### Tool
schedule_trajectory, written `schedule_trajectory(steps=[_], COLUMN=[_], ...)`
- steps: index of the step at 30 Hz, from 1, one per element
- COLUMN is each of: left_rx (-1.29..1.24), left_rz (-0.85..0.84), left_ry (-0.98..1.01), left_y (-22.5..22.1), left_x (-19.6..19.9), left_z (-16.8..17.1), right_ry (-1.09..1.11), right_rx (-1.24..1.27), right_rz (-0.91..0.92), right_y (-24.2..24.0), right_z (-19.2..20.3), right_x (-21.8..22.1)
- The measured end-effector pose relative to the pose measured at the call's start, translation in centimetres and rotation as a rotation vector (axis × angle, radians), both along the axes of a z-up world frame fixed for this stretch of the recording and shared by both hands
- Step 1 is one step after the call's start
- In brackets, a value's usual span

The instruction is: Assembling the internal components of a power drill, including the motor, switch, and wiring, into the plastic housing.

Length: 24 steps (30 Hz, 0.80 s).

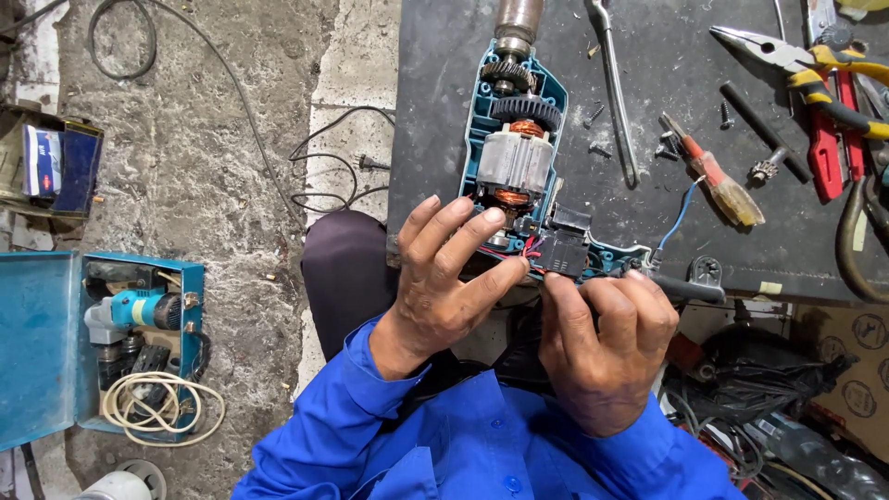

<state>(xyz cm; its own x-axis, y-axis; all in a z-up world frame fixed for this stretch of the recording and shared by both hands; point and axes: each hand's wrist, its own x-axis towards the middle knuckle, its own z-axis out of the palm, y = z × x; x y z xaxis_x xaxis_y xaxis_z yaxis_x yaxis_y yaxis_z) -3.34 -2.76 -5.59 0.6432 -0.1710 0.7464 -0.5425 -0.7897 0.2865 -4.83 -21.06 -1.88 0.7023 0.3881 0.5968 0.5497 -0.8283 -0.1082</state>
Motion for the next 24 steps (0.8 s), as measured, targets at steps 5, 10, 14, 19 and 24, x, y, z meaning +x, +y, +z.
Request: schedule_trajectory(steps=[5,10,14,19,24], left_rx=[0.036,0.075,0.085,0.008,-0.043], left_rz=[-0.049,-0.061,-0.05,-0.065,0.032], left_ry=[0.025,-0.008,-0.021,-0.022,-0.023], left_y=[0.4,0.5,0.5,0.5,0.9], left_x=[0.3,0.4,0.4,0.4,-0.1], left_z=[0.0,-0.5,-0.5,-0.7,-0.1], right_ry=[0.018,0.034,0.042,-0.045,-0.119], right_rx=[-0.014,-0.034,-0.031,0.071,0.116], right_rz=[-0.055,-0.077,-0.059,-0.009,0.048], right_y=[0.5,0.7,0.5,0.1,-0.9], right_z=[0.3,0.2,-0.1,-1.5,-3.5], right_x=[0.1,0.2,0.2,0.3,0.4])
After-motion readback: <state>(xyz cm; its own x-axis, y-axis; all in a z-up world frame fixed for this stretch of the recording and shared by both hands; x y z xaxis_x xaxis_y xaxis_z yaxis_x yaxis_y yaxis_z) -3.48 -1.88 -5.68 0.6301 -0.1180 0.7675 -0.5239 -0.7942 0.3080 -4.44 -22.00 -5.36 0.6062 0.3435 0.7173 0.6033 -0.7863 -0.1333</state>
